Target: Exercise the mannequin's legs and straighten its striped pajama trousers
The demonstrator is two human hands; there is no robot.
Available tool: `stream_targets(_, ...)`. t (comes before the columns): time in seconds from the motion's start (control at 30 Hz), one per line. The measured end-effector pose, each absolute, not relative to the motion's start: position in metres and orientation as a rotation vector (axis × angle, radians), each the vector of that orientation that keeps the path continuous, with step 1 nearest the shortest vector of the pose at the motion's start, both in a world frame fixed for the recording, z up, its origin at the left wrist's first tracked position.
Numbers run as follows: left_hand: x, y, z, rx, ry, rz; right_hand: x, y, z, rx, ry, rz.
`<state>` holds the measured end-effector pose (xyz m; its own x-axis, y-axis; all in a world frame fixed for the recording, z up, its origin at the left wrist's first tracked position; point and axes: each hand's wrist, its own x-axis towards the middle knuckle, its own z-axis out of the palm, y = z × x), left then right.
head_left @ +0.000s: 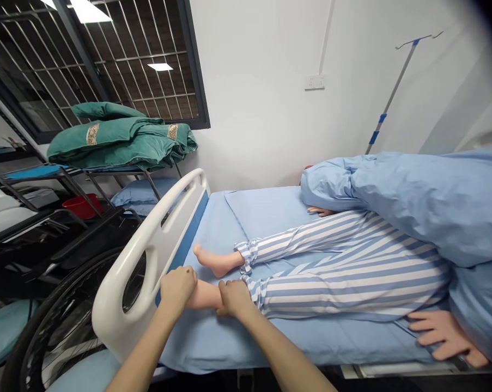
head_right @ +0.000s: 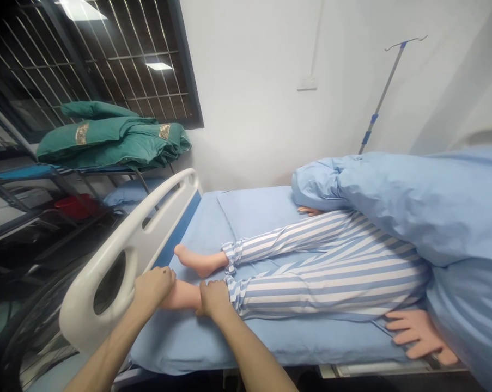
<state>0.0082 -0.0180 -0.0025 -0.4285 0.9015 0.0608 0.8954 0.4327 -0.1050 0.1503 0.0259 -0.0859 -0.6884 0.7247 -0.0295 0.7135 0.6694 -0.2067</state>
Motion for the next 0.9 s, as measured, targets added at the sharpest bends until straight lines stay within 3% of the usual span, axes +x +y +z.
stream_targets(0.23, 0.011, -0.029, -0.017, -1.579, -2.316, 0.051, 0.150, 0.026, -0.089, -1.224, -2.825, 0.316)
stream_targets(0.6, 0.020, -0.051, -0.049, -1.322, -2.419, -0.756, 0.153, 0.023, -0.084, -1.206, -2.795, 0.305)
stream_targets(0.9, 0.015, -0.031, -0.007, -1.473, -2.485, 0.059, 0.152, 0.023, -0.089, -1.205, -2.789, 0.315)
